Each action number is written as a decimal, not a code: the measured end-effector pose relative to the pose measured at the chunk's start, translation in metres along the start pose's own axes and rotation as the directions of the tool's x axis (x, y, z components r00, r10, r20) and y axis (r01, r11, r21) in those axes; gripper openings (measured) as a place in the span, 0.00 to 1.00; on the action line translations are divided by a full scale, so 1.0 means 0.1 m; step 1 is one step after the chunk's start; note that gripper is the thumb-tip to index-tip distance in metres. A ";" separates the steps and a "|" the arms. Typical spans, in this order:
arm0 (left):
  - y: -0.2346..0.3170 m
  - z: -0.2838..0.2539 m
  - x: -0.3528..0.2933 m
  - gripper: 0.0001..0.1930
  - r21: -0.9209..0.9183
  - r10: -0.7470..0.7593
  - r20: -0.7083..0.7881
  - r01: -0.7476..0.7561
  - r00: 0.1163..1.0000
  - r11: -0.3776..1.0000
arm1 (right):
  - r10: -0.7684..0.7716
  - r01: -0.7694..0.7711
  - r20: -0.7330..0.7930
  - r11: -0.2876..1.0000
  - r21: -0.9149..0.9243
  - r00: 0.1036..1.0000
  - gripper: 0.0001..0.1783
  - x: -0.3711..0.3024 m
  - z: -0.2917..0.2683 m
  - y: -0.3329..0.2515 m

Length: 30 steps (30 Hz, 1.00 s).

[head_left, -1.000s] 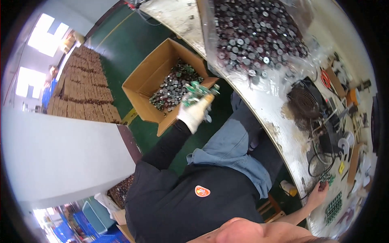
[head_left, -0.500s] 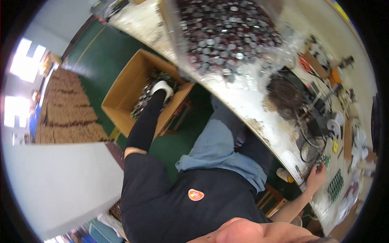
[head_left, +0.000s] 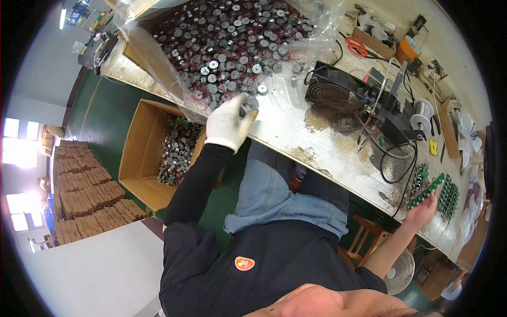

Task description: The person picks up a motor from a bag, solders its wires to a circuit board, and places the completed board into a cardboard box.

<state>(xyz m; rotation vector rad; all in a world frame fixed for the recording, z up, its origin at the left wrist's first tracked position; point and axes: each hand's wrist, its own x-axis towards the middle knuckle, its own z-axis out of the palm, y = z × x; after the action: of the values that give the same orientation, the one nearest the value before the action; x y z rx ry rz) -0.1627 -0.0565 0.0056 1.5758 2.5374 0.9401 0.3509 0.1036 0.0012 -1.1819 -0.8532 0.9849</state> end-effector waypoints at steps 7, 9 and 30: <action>0.36 0.21 0.13 0.16 0.340 -0.112 0.145 0.057 0.983 0.939 | 0.083 -0.075 0.300 0.996 -0.038 0.950 0.22 -0.57 0.13 -0.06; 0.35 0.23 0.05 0.12 0.289 -0.039 0.088 0.012 0.995 0.957 | 0.029 0.018 0.416 0.994 -0.107 0.909 0.22 -0.64 0.19 -0.02; 1.16 0.70 -0.46 0.11 -0.689 0.004 0.388 0.287 0.921 0.666 | 0.124 0.440 0.689 0.687 -0.579 0.714 0.16 -0.85 1.12 0.06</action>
<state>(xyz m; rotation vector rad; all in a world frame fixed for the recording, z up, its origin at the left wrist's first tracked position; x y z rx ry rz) -0.0237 -0.0245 -0.0081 1.1210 1.6442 1.2827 0.2170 0.0622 0.0136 -1.3345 -2.0856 0.9553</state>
